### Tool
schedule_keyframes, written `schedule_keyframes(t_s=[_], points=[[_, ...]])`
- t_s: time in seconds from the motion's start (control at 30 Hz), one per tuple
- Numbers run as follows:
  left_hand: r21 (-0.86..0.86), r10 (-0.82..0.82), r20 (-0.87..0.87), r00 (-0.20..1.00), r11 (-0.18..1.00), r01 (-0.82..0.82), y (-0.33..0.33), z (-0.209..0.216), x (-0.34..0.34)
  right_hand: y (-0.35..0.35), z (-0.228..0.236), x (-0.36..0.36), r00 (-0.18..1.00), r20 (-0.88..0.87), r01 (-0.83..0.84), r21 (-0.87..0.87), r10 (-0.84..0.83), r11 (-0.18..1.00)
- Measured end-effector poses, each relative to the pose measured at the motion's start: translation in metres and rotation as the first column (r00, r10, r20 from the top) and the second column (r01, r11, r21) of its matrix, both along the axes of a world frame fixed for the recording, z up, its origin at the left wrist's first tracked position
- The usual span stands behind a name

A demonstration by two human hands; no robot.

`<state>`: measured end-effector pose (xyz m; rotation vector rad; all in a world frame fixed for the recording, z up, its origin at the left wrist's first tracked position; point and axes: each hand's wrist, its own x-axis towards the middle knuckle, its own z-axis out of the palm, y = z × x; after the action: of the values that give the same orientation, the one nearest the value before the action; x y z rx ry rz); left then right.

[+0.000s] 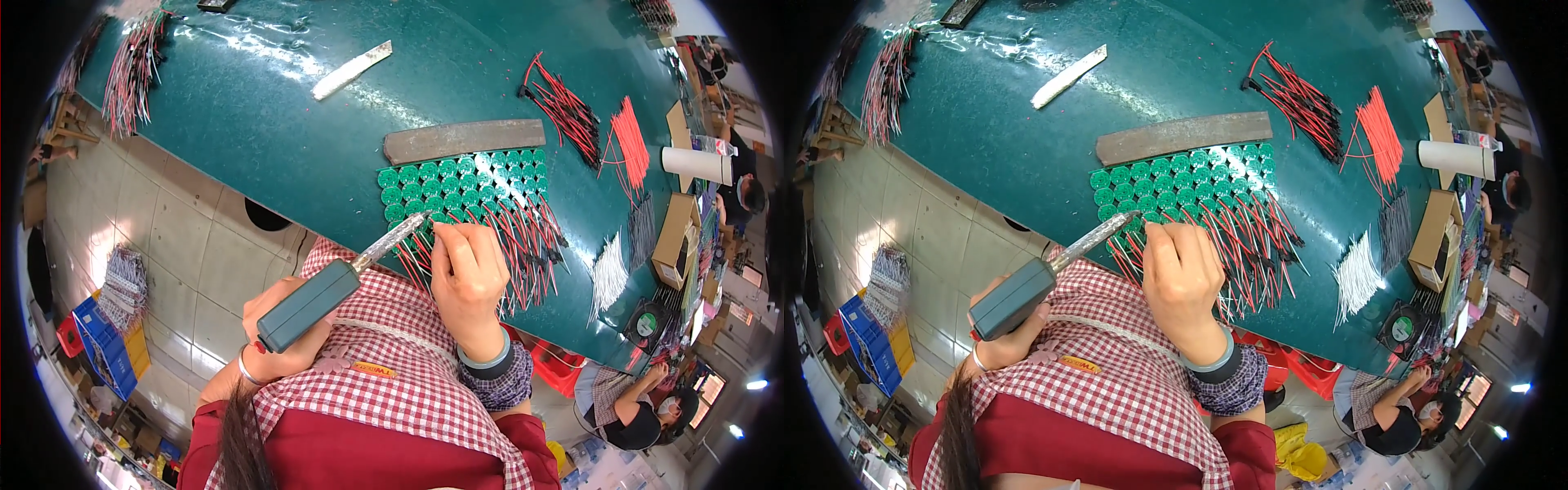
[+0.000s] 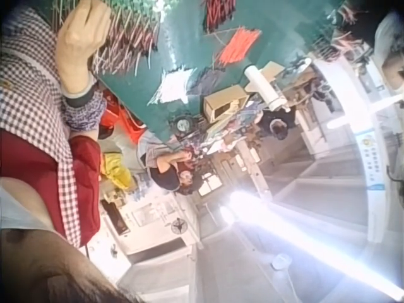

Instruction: The person solders wires onto a circuit board with multiple electronic components using a soldering iron.

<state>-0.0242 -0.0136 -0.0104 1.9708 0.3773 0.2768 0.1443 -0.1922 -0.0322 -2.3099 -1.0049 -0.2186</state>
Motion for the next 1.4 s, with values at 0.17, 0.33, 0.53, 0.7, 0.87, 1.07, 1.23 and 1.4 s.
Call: schedule_keyframes(t_s=[0.17,0.33,0.53,0.7,0.87,1.07,1.23,1.4], points=[[0.042,0.001,0.004,1.0,0.999,-0.001,-0.0013,-0.0008,0.0025,0.0024,0.0015,0.0013,0.998,-0.058,0.037,0.064,-0.034,0.997],[0.042,-0.001,0.002,1.0,0.999,0.001,-0.0013,-0.0016,0.0028,0.0029,0.0011,0.0014,0.996,-0.072,0.049,0.065,-0.044,0.997],[-0.067,0.011,-0.034,0.999,0.998,-0.013,-0.0027,-0.0054,-0.0005,0.0041,0.0004,0.0015,0.998,-0.048,0.051,0.046,-0.049,0.998],[-0.002,-0.023,-0.001,1.0,1.0,0.023,-0.0019,-0.0081,0.0005,0.004,-0.0007,0.0019,0.999,-0.036,0.041,0.042,-0.04,0.998],[-0.023,-0.03,-0.011,0.999,0.999,0.029,-0.0002,-0.0063,0.0021,0.0038,-0.0004,0.001,0.998,-0.039,0.041,0.033,-0.04,0.999],[0.009,-0.042,0.025,0.999,0.999,0.042,0.0001,-0.0056,0.0024,0.0041,-0.0007,0.0024,0.999,-0.036,0.039,0.029,-0.038,0.999],[0.043,-0.032,0.053,0.998,0.999,0.029,0.0021,0.0001,0.0064,0.0036,0.0012,0.0033,0.999,-0.026,0.048,0.014,-0.048,0.999],[-0.063,0.022,-0.023,0.999,0.998,-0.023,-0.0008,-0.0083,0.0019,0.0033,0.0044,0.0039,0.998,-0.045,0.036,-0.004,-0.036,0.999]])
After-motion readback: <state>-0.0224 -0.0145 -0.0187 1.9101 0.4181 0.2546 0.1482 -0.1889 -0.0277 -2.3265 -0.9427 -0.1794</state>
